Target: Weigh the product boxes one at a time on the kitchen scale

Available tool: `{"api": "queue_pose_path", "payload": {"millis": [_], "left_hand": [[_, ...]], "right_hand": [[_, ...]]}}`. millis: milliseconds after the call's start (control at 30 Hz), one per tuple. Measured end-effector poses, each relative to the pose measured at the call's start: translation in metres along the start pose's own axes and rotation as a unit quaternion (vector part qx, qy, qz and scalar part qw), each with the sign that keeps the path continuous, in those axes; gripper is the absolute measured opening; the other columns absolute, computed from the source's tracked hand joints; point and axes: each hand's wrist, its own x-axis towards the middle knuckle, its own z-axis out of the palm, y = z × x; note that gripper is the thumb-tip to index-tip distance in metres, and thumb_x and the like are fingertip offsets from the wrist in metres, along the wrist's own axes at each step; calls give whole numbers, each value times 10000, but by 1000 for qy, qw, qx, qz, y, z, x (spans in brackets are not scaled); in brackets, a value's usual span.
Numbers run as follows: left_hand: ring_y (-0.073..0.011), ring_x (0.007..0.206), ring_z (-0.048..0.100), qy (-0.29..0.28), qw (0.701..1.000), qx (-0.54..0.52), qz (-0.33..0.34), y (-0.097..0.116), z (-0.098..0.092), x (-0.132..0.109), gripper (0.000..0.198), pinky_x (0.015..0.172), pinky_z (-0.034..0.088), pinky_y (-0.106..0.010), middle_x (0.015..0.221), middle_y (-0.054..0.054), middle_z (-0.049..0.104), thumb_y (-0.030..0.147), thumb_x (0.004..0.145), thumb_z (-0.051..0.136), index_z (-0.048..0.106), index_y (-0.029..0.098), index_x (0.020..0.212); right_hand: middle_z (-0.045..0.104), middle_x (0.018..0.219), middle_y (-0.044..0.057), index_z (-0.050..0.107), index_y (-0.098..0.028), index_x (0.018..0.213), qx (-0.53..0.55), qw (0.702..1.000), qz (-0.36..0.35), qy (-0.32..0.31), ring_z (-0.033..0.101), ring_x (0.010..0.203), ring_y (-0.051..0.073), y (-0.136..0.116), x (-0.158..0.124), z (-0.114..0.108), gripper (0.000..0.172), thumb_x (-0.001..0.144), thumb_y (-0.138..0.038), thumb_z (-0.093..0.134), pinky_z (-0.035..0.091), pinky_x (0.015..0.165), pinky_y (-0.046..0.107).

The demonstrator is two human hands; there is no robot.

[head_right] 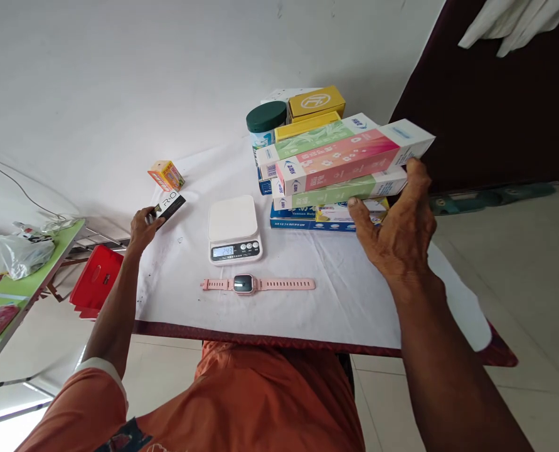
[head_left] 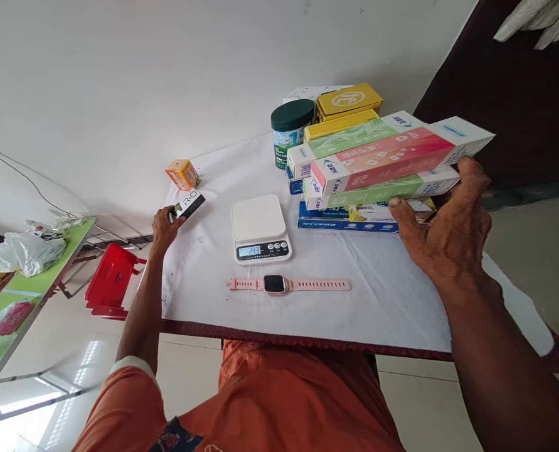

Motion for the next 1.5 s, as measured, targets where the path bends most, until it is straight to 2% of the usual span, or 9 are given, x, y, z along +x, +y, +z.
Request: {"api": "queue_pose_path", "payload": {"millis": [167,333,467,600,700,867,1000,1267,1500], "left_hand": [[-426,1316,561,-10,998,37,-43,-9,15,24,356,1136,408,-603,1234,-160,655,328,837,758,696,253,1180],[-460,1401,481,-39,997,65,-21,-6,17,50,327,1148,344,-654,1313,-181,626,270,841,750,704,269,1165],[-470,1432,457,-11,997,77,-3,7,20,55,408,1163,323,-673,1428,-212,591,180,830,729,702,248,1232],[-468,1440,457,20,998,36,47,40,30,48,501,1189,349,-677,1469,-202,573,208,849,748,674,236,1344],[-426,1366,528,8,987,-53,150,85,42,38,471,1199,390,-633,1375,-161,623,267,850,811,702,242,1308],[-352,1248,627,-97,920,-170,341,182,70,11,494,1148,472,-527,1289,-138,663,482,908,836,714,219,1309],[-310,1128,676,-184,890,-161,386,234,92,-8,488,1017,551,-476,1206,-144,692,621,1001,686,691,201,1249],[-318,1201,684,-209,897,-228,315,240,98,-4,670,941,581,-470,1422,-187,651,656,992,672,550,257,1517],[-288,1095,729,-245,874,-292,301,254,103,6,605,906,587,-426,1192,-133,754,634,808,882,659,191,1154]], "right_hand": [[551,1596,239,190,-270,1673,3,1000,-15,-24,616,1426,461,-2,-2,-2,1014,870,-723,612,552,1071,702],[569,1578,231,180,-274,1669,-1,999,-23,-33,622,1417,456,-2,-1,-4,1002,858,-634,646,564,1052,715],[565,1577,248,189,-237,1661,-9,999,-16,-36,622,1418,455,-4,0,-5,996,862,-621,643,574,1050,694],[581,1563,252,215,-219,1650,-12,999,-3,-36,646,1390,431,-11,2,-9,975,865,-594,653,575,1072,653],[543,1606,269,221,-194,1649,-1,999,3,-43,599,1451,419,-18,3,-12,961,869,-547,660,550,1122,641],[548,1603,266,241,-179,1645,3,999,1,-36,604,1443,411,-20,4,-14,930,895,-540,656,553,1130,636],[537,1616,254,226,-205,1658,8,999,-15,-33,596,1452,418,-16,4,-13,929,921,-584,645,566,1110,665],[526,1613,250,197,-218,1670,7,999,-30,-26,572,1479,407,-14,4,-14,908,970,-620,613,560,1128,661],[524,1611,238,190,-224,1656,-5,999,-24,-38,569,1483,409,-14,4,-15,922,945,-602,637,553,1130,656]]}}
